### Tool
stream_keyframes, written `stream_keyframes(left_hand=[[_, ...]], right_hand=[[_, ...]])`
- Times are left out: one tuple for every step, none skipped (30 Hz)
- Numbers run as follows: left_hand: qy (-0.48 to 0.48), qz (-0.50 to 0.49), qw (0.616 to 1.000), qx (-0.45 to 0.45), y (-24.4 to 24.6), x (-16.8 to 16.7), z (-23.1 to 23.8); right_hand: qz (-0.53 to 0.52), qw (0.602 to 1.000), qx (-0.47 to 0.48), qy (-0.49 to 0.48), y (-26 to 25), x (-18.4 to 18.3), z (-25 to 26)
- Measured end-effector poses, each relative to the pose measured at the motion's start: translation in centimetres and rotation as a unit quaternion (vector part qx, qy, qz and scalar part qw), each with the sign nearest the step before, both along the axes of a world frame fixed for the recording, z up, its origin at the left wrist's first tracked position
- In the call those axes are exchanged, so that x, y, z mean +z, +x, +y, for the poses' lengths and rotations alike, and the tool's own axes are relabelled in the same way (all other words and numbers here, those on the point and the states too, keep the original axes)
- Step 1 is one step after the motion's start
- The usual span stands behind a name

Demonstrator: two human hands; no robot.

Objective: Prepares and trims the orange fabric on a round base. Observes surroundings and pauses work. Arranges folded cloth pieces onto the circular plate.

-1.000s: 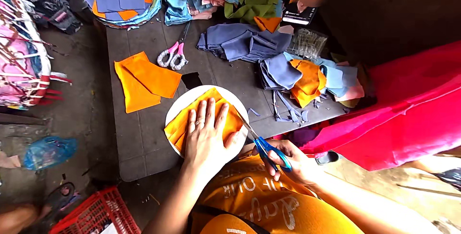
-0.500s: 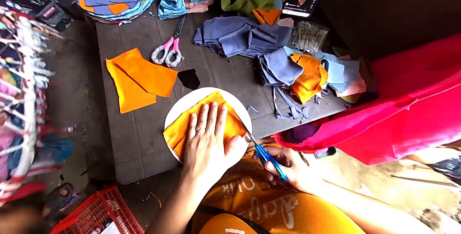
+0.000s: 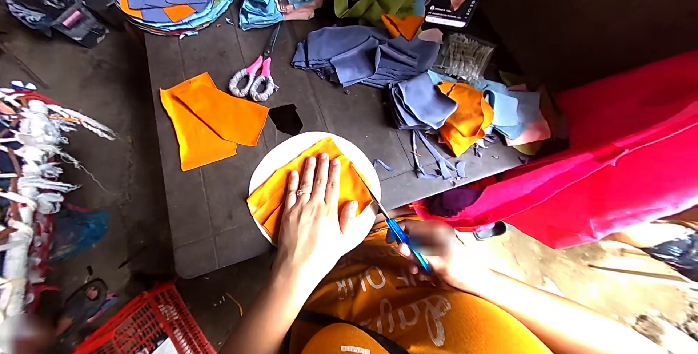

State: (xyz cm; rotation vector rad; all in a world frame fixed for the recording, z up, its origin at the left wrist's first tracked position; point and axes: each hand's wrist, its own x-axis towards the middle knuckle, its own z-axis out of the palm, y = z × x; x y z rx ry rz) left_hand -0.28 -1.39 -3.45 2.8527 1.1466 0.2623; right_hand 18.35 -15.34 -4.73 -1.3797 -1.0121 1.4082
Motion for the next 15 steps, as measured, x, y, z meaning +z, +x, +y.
stream_keyframes(left_hand=[[-0.002,0.0,1.0,-0.002,-0.02,0.04,-0.01],[-0.003,-0.001,1.0,-0.004,-0.04,0.08,-0.01],[-0.004,-0.003,1.0,-0.005,-0.05,0.12,-0.03],[-0.006,-0.003,1.0,-0.007,-0.08,0.16,-0.06],[-0.01,-0.002,1.0,-0.01,-0.14,0.2,-0.1],[-0.014,0.0,1.0,-0.014,-0.21,0.25,-0.16],[-0.015,0.0,1.0,-0.019,-0.28,0.28,-0.23],[-0.014,-0.003,1.0,-0.024,-0.35,0.29,-0.31],[-0.015,-0.005,0.999,-0.029,-0.43,0.31,-0.41],[-0.014,-0.009,0.999,-0.034,-0.51,0.28,-0.5],[-0.01,-0.011,0.999,-0.038,-0.6,0.22,-0.59],[-0.011,-0.012,0.999,-0.042,-0.67,0.23,-0.68],[-0.015,-0.01,0.999,-0.046,-0.73,0.28,-0.77],[-0.016,-0.008,0.999,-0.049,-0.78,0.33,-0.84],[-0.017,-0.006,0.998,-0.052,-0.83,0.35,-0.92]], right_hand=[[0.009,1.0,0.005,-0.007,0.09,0.12,0.06],[0.021,1.0,0.011,-0.012,0.16,0.21,0.15],[0.031,0.999,0.015,-0.015,0.2,0.23,0.24],[0.039,0.999,0.015,-0.016,0.18,0.21,0.33],[0.044,0.999,0.014,-0.015,0.13,0.17,0.41],[0.045,0.999,0.014,-0.013,0.07,0.16,0.48],[0.047,0.999,0.013,-0.009,-0.01,0.11,0.54],[0.048,0.999,0.013,-0.004,-0.07,0.07,0.58],[0.052,0.999,0.012,-0.001,-0.15,0.05,0.61],[0.056,0.998,0.01,0.003,-0.22,0.02,0.62],[0.06,0.998,0.007,0.004,-0.3,-0.01,0.63],[0.062,0.998,0.005,0.004,-0.38,-0.03,0.64],[0.061,0.998,0.003,0.005,-0.46,-0.04,0.63],[0.057,0.998,0.0,0.004,-0.55,-0.01,0.61],[0.051,0.999,-0.002,0.003,-0.62,0.03,0.58]])
